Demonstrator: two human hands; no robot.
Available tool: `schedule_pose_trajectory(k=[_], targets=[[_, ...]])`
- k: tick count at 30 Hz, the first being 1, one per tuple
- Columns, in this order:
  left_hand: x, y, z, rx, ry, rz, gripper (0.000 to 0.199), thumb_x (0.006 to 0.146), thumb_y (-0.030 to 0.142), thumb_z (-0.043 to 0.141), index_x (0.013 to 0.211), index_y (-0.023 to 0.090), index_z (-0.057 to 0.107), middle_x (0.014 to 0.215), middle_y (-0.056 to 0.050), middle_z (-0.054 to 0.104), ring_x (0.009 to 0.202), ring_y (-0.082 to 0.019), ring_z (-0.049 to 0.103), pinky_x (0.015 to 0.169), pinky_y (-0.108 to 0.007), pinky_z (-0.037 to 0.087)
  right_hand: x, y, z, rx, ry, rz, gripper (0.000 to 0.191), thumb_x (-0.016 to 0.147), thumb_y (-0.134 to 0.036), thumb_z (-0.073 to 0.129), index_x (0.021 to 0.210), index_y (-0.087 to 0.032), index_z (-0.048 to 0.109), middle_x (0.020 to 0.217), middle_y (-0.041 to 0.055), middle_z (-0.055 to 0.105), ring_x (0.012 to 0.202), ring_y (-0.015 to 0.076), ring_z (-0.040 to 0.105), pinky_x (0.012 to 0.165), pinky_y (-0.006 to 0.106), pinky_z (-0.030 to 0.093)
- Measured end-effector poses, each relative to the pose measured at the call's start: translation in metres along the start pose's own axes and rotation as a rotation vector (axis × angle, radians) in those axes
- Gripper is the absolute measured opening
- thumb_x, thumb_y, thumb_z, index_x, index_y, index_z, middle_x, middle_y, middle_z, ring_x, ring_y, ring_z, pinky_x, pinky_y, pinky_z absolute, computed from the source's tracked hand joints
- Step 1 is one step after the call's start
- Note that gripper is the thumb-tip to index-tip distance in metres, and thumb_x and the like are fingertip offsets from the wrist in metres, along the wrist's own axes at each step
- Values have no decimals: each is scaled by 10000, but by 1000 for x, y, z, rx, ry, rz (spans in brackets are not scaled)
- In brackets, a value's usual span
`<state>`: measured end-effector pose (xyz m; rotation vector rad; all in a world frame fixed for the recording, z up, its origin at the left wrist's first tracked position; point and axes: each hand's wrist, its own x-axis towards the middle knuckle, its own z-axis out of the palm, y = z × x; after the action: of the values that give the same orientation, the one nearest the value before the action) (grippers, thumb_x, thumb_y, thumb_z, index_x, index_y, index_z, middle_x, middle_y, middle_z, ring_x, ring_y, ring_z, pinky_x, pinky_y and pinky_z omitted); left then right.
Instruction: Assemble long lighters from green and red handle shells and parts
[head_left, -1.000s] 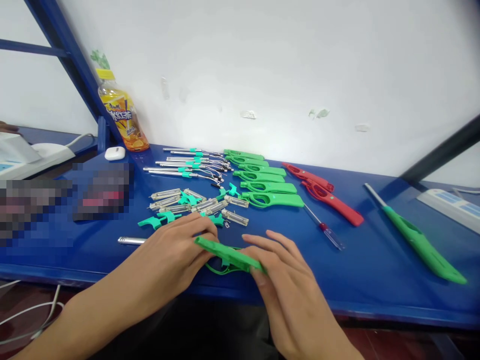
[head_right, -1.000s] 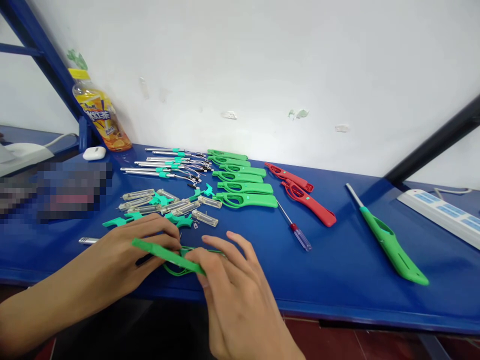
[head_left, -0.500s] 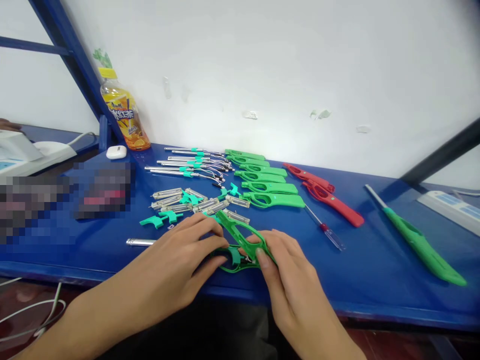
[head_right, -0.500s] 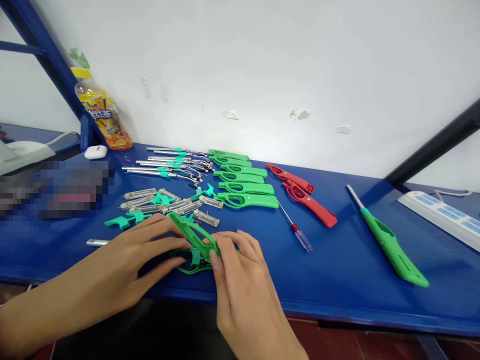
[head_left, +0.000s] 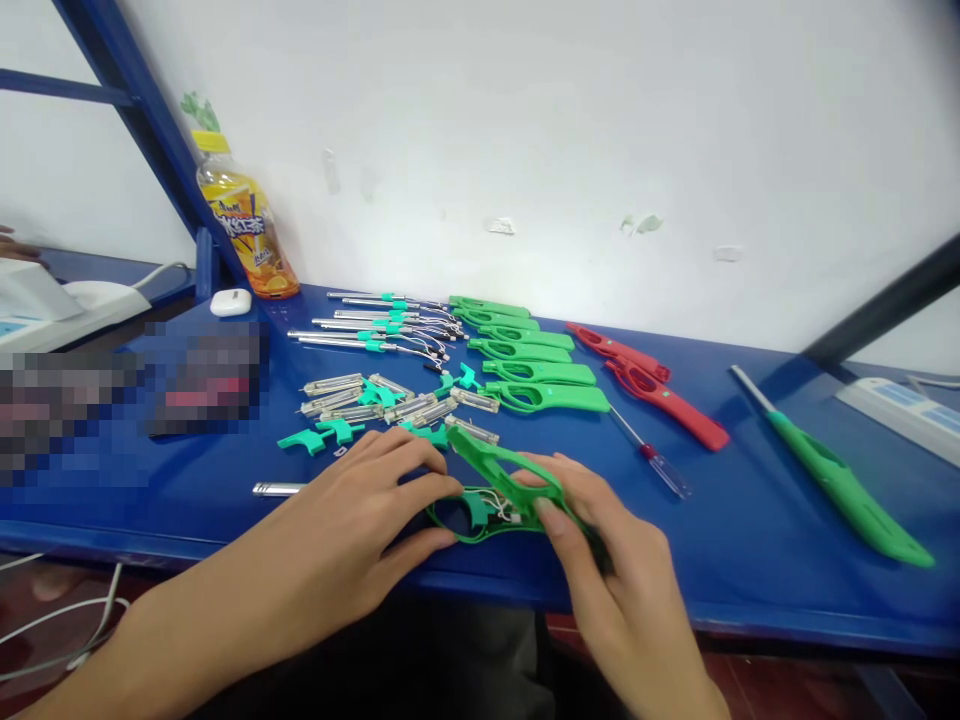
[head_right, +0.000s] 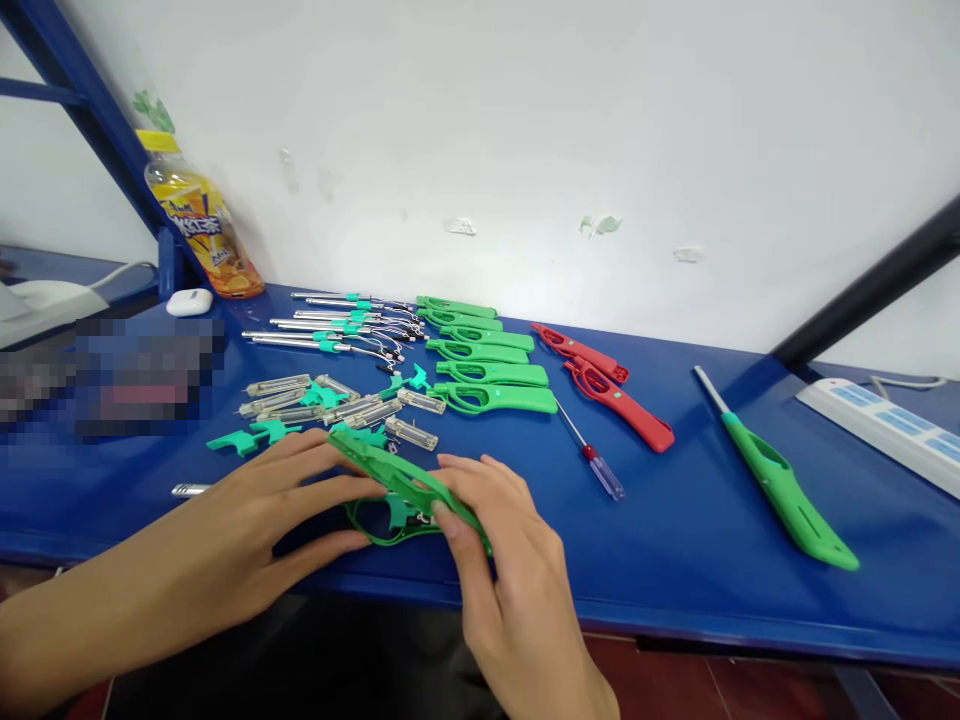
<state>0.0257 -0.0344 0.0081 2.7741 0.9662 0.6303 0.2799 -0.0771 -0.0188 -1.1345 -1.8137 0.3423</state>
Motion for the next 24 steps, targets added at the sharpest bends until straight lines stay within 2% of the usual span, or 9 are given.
schedule_pose_trajectory(k=[2,4,7,11,15,17,20,24], targets=[[-1,2,-2,-2,-10,-13,176,1122,310,587,1274,272,666,1246,-29,698,1210,-252,611,1121,-421,413,-2,1,0,67,118,25,247,1110,-228,589,1288,-355,704,1187,-16,816,1034,193,803,897,302,664],[-2,3,-5,-10,-23,-28,166,1132,316,566,1261,278,664,1253,-22,682,1225,-241,598,1120,-402,408,-5,2,2,134,245,80,262,1103,-225,616,1308,-362,703,1089,-28,831,840,164,809,743,258,669],[-4,4,-7,-16,-29,-25,167,1145,322,535,1247,293,664,1265,-7,673,1238,-223,591,1104,-373,415,-6,4,4,173,344,132,282,1124,-253,593,1373,-360,671,994,-34,818,708,137,756,678,249,647],[-6,6,-9,-5,-24,-11,190,1155,307,502,1254,293,663,1268,-9,676,1257,-222,588,1126,-369,406,-3,4,2,61,301,151,243,1169,-370,489,1324,-328,672,1019,-11,782,723,139,686,680,265,595],[-4,8,-13,15,-28,-26,195,1153,292,505,1249,297,675,1270,-15,684,1259,-224,596,1139,-375,404,-1,5,-2,-8,253,117,394,1190,-501,363,1279,-300,690,980,5,701,700,150,589,638,274,522],[-3,7,-16,23,1,-38,214,1148,269,507,1264,292,685,1254,-20,691,1243,-225,605,1114,-370,427,-1,5,-2,-48,223,75,423,1188,-519,347,1363,-291,658,930,8,645,718,166,579,636,282,510],[-2,6,-23,49,95,-58,268,1138,235,509,1352,285,663,1266,-25,697,1225,-221,624,1088,-351,456,-2,5,3,-197,127,19,427,1189,-472,369,1514,-273,563,990,35,624,823,201,613,715,321,528],[-2,9,-29,81,231,-154,470,1129,267,534,1593,297,467,1506,-38,609,1372,-230,581,1159,-331,436,-3,1,8,-388,25,-129,490,1186,-401,427,1650,-242,414,1167,80,671,981,243,614,881,391,503]])
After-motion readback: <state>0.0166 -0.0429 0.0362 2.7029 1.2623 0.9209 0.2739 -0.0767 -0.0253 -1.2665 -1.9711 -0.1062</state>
